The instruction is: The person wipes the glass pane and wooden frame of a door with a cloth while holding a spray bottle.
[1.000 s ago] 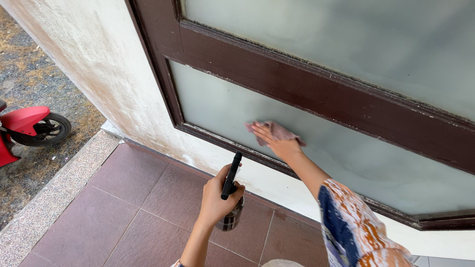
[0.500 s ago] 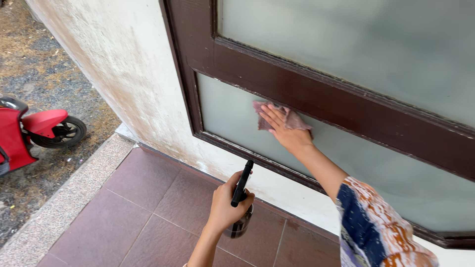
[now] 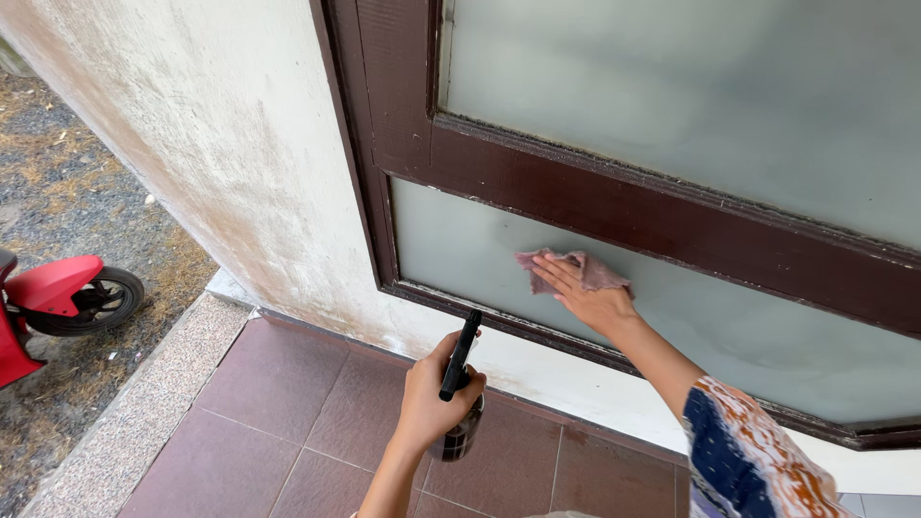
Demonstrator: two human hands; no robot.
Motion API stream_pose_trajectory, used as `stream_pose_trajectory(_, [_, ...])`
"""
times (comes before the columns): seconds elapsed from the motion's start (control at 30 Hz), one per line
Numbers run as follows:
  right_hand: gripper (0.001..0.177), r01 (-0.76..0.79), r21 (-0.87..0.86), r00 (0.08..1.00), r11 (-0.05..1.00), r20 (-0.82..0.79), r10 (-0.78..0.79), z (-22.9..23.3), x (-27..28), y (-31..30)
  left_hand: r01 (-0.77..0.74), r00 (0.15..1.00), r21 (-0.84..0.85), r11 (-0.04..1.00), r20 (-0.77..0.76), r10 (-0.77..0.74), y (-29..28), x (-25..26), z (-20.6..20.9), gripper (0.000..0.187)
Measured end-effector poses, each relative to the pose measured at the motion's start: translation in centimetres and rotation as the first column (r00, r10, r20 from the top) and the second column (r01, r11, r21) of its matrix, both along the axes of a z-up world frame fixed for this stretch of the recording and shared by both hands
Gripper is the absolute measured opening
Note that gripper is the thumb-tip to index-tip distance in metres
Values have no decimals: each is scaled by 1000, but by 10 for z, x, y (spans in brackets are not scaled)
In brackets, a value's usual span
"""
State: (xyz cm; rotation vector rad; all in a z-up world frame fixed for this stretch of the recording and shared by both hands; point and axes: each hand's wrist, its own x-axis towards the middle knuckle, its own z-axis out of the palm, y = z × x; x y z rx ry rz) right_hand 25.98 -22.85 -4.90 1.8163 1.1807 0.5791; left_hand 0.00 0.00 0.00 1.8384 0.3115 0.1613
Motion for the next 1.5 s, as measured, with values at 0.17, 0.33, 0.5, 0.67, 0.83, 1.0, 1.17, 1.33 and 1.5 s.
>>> stream_pose_trajectory(0.17, [69, 18, 82, 997, 996, -75, -12, 19, 8, 13, 17, 1000, 8, 1000, -1, -17, 4, 1, 1, 61])
stream_pose_trajectory(0.33, [73, -74, 285, 986, 956, -121, 113, 17, 4, 96, -9, 1000, 19, 1000, 25, 9, 7, 1, 0, 61])
stream_pose_trajectory(0.5, [73, -117, 205, 993, 972, -8, 121, 14, 1, 118, -32, 999, 46, 998, -7, 32, 5, -1, -4, 63])
stream_pose_trajectory(0.67, [73, -128, 46, 990, 991, 72, 125, 1, 4, 80, -55, 998, 39, 998, -12, 55, -9, 0, -3, 61])
stream_pose_trajectory(0.83, [69, -23, 149, 982, 989, -182, 51, -26, 13, -2, -62, 998, 13, 998, -5, 62, -27, -3, -6, 59])
stream_pose_trajectory(1.0, [69, -25, 186, 996, 982, -80, 40, -9, 17, -30, -89, 996, 18, 996, -9, 89, -40, -7, -15, 60])
stream_pose_trajectory(1.17, [71, -69, 225, 996, 972, -32, 79, 12, 17, 54, -108, 994, -26, 994, -31, 107, -42, -7, -20, 57])
stream_pose_trajectory(1.33, [80, -137, 76, 988, 988, 86, 130, -8, 3, 120, -114, 993, 8, 993, -21, 114, -31, -5, -23, 59])
stream_pose_trajectory(1.5, [77, 247, -34, 857, 968, -458, -235, -41, -2, 96, -117, 993, 3, 993, 16, 117, -9, -14, -29, 58])
